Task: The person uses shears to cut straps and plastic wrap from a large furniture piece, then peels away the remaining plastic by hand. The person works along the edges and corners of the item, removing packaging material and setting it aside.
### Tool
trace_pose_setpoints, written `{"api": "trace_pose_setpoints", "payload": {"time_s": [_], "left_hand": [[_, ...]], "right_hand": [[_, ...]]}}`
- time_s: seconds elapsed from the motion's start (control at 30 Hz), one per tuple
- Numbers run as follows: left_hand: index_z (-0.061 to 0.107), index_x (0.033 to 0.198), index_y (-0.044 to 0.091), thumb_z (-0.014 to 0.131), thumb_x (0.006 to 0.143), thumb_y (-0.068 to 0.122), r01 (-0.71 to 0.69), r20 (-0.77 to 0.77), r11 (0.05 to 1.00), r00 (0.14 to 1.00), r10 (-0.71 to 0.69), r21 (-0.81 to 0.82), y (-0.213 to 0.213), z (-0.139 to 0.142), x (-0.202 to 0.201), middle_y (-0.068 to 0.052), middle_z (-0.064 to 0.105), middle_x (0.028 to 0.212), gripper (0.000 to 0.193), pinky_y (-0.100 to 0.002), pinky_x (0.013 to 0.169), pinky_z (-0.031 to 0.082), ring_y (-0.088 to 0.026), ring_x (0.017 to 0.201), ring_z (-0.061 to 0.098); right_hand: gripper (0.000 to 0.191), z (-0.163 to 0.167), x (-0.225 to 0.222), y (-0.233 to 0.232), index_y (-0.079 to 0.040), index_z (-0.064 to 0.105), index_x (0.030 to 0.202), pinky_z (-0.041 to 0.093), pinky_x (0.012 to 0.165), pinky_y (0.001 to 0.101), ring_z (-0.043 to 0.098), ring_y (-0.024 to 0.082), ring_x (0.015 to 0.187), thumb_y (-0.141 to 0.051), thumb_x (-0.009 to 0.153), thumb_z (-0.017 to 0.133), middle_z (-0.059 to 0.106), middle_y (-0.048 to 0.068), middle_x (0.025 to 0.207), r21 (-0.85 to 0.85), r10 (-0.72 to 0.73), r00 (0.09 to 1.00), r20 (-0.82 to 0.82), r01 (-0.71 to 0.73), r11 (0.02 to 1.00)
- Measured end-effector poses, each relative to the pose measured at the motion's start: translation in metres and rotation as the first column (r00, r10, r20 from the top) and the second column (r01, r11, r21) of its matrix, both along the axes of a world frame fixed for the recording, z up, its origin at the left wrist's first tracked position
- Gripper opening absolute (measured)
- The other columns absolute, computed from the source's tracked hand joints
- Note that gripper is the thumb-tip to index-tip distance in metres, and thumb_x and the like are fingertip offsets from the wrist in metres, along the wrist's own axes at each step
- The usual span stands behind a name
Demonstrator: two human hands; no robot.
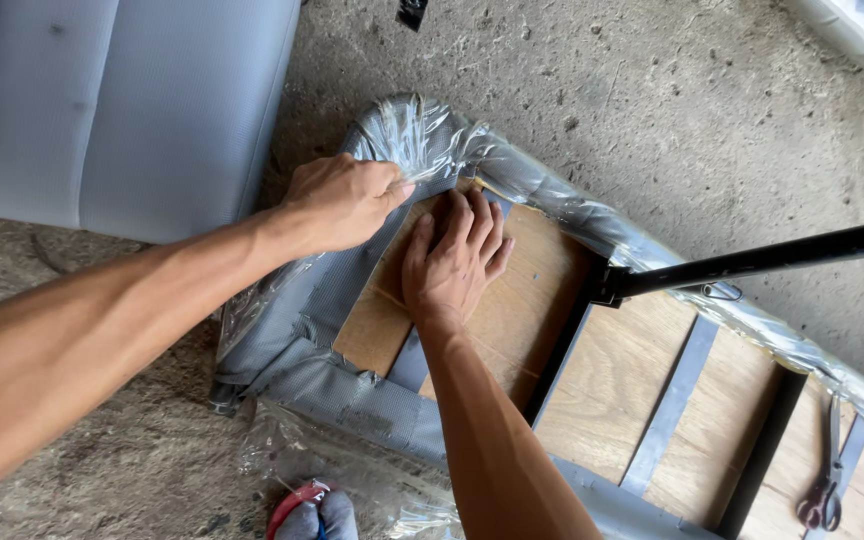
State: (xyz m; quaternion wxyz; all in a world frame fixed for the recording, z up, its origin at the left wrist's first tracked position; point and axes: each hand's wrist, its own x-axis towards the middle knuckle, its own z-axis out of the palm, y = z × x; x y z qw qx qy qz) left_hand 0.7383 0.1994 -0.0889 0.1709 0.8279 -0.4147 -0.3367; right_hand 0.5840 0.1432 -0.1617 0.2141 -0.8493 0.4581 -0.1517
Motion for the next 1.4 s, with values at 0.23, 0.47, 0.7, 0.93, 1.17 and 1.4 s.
{"api": "trace_pose_setpoints", "payload": {"time_s": [0.23,0.47,0.7,0.93,1.17,1.4], "left_hand": [[0.067,0.097,0.004,0.053,0.105,0.04,0.082,0.103,0.987,0.992,-0.068,-0.139,0.005,-0.003,0.001,-0.017,0.072,0.077,0.04,-0.049,0.066,0.055,-0.033,0.07,0.071],[0.066,0.1,0.003,0.065,0.1,0.047,0.145,0.392,0.984,0.915,-0.095,-0.1,0.002,-0.011,-0.008,-0.016,0.069,0.066,0.045,-0.042,0.052,0.052,-0.028,0.057,0.068],[0.071,0.095,0.004,0.067,0.099,0.03,0.222,0.486,0.928,0.873,-0.052,-0.299,-0.007,-0.036,-0.006,-0.017,0.073,0.083,0.027,-0.047,0.064,0.055,-0.032,0.073,0.073],[0.071,0.107,0.005,0.072,0.096,0.039,0.074,0.25,0.94,0.968,0.012,-0.332,-0.008,-0.04,0.016,-0.019,0.075,0.098,0.036,-0.05,0.087,0.053,-0.036,0.092,0.072],[0.049,0.135,-0.001,0.082,0.085,0.033,0.145,0.292,0.971,0.952,-0.085,-0.189,0.02,-0.012,0.004,-0.025,0.065,0.128,0.069,-0.052,0.099,0.049,-0.037,0.117,0.064],[0.041,0.147,0.002,0.079,0.09,0.037,-0.297,0.038,0.929,0.949,0.313,-0.222,0.109,0.015,-0.048,-0.021,0.063,0.121,0.077,-0.046,0.092,0.057,-0.03,0.11,0.066]], "right_hand": [[0.049,0.001,-0.002,-0.003,-0.015,0.052,0.143,0.008,0.124,0.0601,0.024,0.033,0.154,-0.036,0.099,0.058,0.044,0.008,0.156,-0.002,0.013,1.0,-0.015,-0.013,1.0],[0.047,0.0,-0.01,-0.003,-0.013,0.053,0.143,0.006,0.123,0.0612,0.023,0.037,0.154,-0.031,0.1,0.06,0.043,0.011,0.157,0.02,0.07,0.995,0.076,-0.072,0.997],[0.045,0.018,-0.046,-0.023,-0.009,0.054,0.141,0.039,0.118,0.0446,0.052,0.028,0.139,-0.017,0.098,0.066,0.059,0.011,0.143,0.142,0.24,0.935,0.263,-0.283,0.948],[0.027,0.063,-0.148,-0.036,0.001,0.063,0.127,0.059,0.094,0.0338,0.072,0.022,0.113,-0.009,0.102,0.062,0.073,0.014,0.12,0.371,0.206,0.939,0.275,-0.301,0.878],[0.024,0.088,-0.22,-0.053,0.001,0.066,0.122,0.06,0.096,0.0353,0.074,0.023,0.107,-0.014,0.103,0.063,0.076,0.015,0.112,0.268,0.251,0.959,0.13,-0.278,0.922],[0.026,0.085,-0.208,-0.038,0.0,0.066,0.122,0.061,0.089,0.0347,0.076,0.023,0.102,-0.015,0.101,0.063,0.076,0.015,0.11,0.27,0.304,0.943,0.137,-0.331,0.904]]}}
